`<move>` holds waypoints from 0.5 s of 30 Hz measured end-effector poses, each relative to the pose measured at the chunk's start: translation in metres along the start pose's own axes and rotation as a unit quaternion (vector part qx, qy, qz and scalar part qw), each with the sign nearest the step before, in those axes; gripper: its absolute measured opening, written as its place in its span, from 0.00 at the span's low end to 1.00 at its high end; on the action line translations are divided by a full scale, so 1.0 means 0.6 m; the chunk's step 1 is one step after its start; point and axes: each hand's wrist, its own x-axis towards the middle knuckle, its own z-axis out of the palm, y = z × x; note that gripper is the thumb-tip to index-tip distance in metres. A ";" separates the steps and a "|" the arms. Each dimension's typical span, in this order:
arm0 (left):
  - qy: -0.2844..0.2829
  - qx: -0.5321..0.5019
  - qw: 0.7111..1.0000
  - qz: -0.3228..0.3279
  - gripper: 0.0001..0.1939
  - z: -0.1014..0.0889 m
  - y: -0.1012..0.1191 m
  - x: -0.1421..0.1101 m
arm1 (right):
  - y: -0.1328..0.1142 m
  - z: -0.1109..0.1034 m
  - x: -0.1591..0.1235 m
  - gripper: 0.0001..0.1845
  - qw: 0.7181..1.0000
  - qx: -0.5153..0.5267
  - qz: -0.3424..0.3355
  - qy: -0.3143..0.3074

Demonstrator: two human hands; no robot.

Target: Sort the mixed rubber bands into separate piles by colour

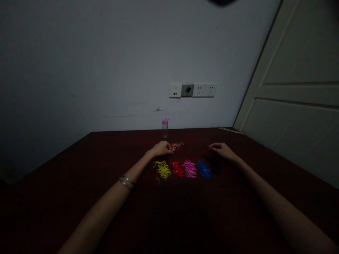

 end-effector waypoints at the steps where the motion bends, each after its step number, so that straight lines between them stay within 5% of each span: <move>1: 0.000 0.020 1.000 -0.003 0.08 0.004 0.003 -0.002 | 0.007 0.002 0.000 0.16 1.000 0.017 0.012 0.008; 7: 0.042 0.188 0.981 -0.016 0.17 0.028 0.023 -0.010 | 0.017 0.010 -0.001 0.14 0.998 0.048 0.005 0.043; 15: 0.034 0.200 0.979 -0.029 0.06 0.031 0.022 -0.009 | 0.021 0.019 0.000 0.12 0.997 0.043 0.016 0.063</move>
